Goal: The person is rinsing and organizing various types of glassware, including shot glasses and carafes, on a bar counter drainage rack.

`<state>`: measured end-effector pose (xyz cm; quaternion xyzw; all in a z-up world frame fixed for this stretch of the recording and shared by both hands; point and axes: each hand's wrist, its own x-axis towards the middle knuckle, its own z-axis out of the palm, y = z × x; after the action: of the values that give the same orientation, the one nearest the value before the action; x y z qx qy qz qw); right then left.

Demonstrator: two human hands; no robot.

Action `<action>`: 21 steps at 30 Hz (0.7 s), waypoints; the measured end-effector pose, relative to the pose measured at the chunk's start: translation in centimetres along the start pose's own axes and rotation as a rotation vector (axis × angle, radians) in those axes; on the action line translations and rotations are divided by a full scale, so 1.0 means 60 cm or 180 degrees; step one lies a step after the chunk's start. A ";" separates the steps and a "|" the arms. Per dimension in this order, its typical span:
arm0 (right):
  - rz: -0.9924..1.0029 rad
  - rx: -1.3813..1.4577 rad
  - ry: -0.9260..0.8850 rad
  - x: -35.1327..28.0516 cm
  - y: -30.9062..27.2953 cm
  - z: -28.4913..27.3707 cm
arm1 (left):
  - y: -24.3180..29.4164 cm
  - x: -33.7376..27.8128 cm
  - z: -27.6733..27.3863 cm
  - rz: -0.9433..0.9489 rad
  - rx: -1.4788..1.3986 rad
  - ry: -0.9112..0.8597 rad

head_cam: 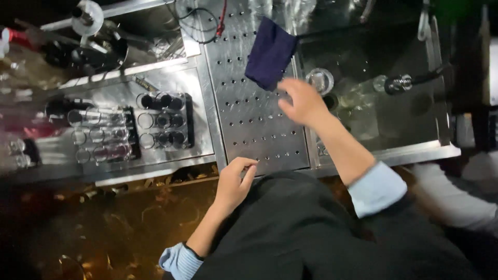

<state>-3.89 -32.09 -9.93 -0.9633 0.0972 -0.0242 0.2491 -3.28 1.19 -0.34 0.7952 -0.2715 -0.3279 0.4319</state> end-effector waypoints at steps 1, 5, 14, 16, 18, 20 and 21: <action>-0.0060 0.0001 -0.0049 0.035 -0.011 -0.009 | 0.008 -0.005 0.000 -0.0041 -0.0029 0.0059; 0.0336 -0.0389 -0.0295 0.152 -0.047 0.005 | -0.003 -0.028 -0.004 0.0125 0.0127 0.0410; -0.0223 -0.0392 -0.1219 0.234 -0.208 0.039 | -0.070 -0.064 -0.048 -0.0378 0.0095 0.1226; -0.0152 -0.0292 -0.1250 0.263 -0.199 0.030 | -0.074 -0.072 -0.048 -0.0486 0.0067 0.1201; -0.0264 0.0131 -0.0728 0.292 -0.170 0.023 | -0.084 -0.064 -0.054 -0.0176 -0.0011 0.1403; -0.0630 0.0451 0.0238 0.342 -0.120 0.058 | -0.089 -0.072 -0.065 -0.0481 -0.0001 0.1352; -0.1024 0.0794 0.1145 0.374 -0.096 0.074 | -0.093 -0.072 -0.065 -0.0834 -0.0011 0.1304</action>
<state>19.56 -29.52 -11.07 -0.9084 -0.0182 -0.2460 0.3376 -2.28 8.95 -2.35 0.8728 -0.0722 -0.2134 0.4330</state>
